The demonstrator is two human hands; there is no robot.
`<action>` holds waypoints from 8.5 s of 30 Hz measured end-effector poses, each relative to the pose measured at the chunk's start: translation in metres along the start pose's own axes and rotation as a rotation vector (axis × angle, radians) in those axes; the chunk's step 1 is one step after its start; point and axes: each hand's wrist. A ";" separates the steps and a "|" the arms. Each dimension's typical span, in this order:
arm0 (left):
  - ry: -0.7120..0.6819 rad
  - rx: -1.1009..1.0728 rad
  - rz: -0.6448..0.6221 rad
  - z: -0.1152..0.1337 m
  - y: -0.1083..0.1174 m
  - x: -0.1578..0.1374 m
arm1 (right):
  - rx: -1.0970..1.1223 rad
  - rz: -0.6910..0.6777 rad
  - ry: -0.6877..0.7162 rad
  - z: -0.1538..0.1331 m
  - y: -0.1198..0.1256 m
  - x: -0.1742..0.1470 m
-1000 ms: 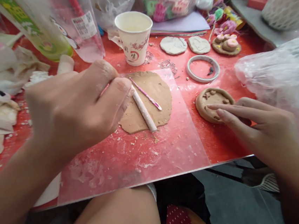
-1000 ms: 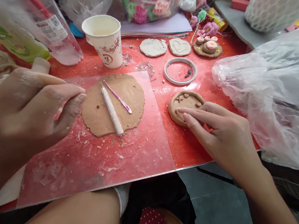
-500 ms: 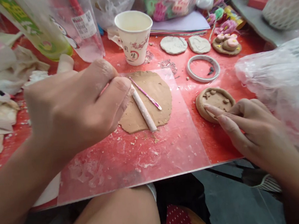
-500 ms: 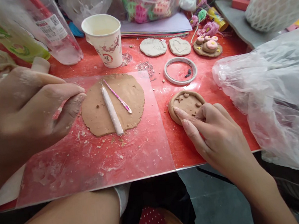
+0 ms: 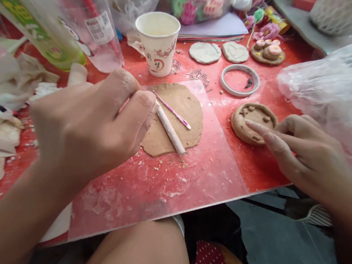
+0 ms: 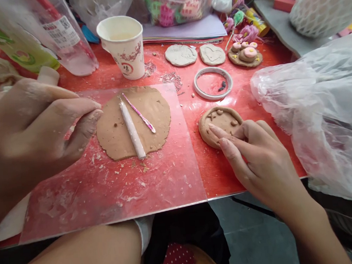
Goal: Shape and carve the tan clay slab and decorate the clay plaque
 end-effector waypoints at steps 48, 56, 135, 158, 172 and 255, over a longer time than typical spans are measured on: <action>-0.239 0.017 0.163 -0.005 -0.012 0.002 | 0.294 0.338 -0.391 0.014 -0.014 -0.019; -0.195 -0.079 0.138 -0.011 -0.019 -0.002 | 0.476 0.375 -0.546 0.018 -0.011 -0.020; 0.018 -0.019 0.314 -0.020 -0.018 0.000 | 1.665 -0.239 0.039 -0.102 -0.033 0.128; -0.054 -0.038 0.407 -0.019 -0.017 0.003 | 1.613 -0.207 -0.051 -0.109 -0.039 0.122; -0.025 -0.009 0.344 -0.016 -0.013 0.001 | 1.664 -0.288 -0.018 -0.108 -0.041 0.123; 0.117 -0.470 -0.136 -0.019 -0.030 0.006 | 1.537 -0.284 -0.284 -0.081 -0.036 0.138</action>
Point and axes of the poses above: each hand's wrist, its own x-axis towards the middle knuckle, its own y-axis out of the back of the hand, z = x × y, and after that the axes turned 8 degrees about -z, right-handed
